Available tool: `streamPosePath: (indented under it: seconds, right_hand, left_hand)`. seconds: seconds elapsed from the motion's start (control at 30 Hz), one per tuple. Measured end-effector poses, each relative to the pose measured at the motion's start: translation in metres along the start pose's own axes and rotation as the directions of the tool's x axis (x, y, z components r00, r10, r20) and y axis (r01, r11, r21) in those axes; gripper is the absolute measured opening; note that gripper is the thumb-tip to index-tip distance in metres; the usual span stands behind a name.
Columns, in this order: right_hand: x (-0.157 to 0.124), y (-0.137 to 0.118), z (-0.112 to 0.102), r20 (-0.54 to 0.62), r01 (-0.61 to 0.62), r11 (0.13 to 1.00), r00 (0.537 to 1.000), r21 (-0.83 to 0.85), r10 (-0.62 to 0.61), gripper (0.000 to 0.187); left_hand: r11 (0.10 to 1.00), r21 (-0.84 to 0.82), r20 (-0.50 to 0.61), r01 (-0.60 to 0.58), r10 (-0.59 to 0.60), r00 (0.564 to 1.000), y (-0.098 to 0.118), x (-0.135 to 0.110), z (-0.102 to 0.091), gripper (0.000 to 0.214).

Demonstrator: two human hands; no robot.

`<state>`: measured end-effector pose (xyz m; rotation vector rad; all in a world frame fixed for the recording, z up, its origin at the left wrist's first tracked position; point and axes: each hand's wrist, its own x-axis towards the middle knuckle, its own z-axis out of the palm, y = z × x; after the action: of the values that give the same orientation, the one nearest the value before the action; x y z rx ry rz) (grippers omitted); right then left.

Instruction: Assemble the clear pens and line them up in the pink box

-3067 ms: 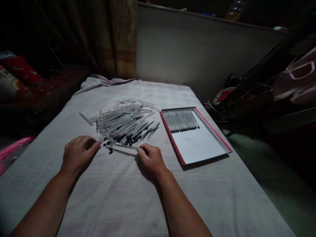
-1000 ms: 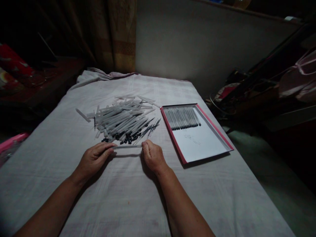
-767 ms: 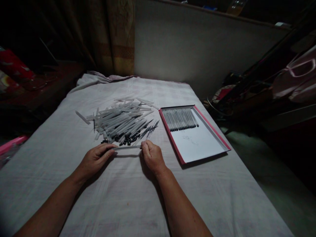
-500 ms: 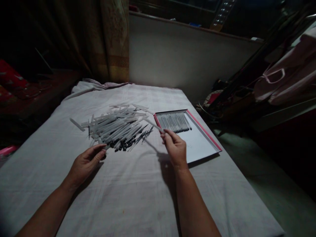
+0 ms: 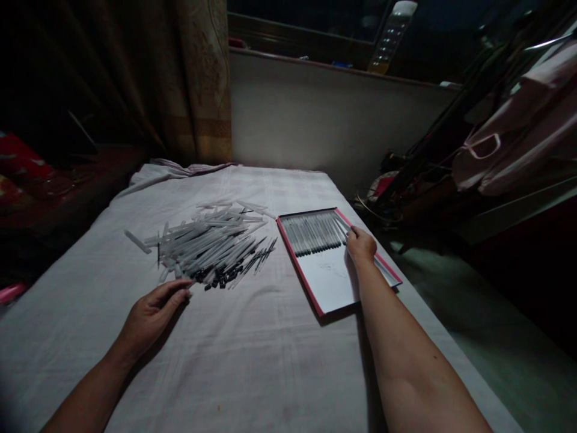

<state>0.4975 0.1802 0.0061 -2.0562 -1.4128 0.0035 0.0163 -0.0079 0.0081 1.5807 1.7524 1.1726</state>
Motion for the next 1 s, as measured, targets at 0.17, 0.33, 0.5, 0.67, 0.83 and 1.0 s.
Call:
streamPosePath:
  seconds: [0.17, 0.33, 0.5, 0.67, 0.83, 1.0]
  right_hand:
    - [0.002, -0.002, 0.002, 0.088, -0.100, 0.976, 0.989, -0.191, 0.118, 0.040]
    - [0.001, -0.006, 0.003, 0.149, -0.065, 0.962, 0.983, -0.265, 0.107, 0.038]
    - [0.000, -0.007, 0.002, 0.153, -0.027, 0.963, 0.986, -0.269, 0.071, 0.041]
    - [-0.002, -0.011, -0.004, 0.150, -0.015, 0.966, 0.987, -0.260, 0.056, 0.044]
    - [-0.009, -0.028, -0.018, 0.165, 0.010, 0.965, 0.986, -0.262, 0.034, 0.045]
    - [-0.034, -0.071, -0.030, 0.084, 0.179, 0.979, 0.982, -0.096, -0.171, 0.041]
  left_hand:
    - [1.000, -0.002, 0.006, 0.006, -0.006, 1.000, 0.001, 0.001, -0.001, 0.041]
    - [1.000, -0.012, 0.024, 0.004, -0.004, 1.000, 0.004, 0.001, -0.002, 0.041]
    - [1.000, -0.011, 0.013, 0.007, -0.007, 1.000, 0.004, 0.001, -0.002, 0.038]
    - [0.999, -0.041, 0.011, 0.015, -0.015, 1.000, 0.003, 0.001, -0.001, 0.039]
    - [0.977, -0.189, 0.001, 0.094, -0.096, 0.995, 0.004, 0.000, 0.000, 0.045]
    - [0.934, -0.320, -0.076, 0.159, -0.192, 0.978, 0.003, 0.001, -0.001, 0.049]
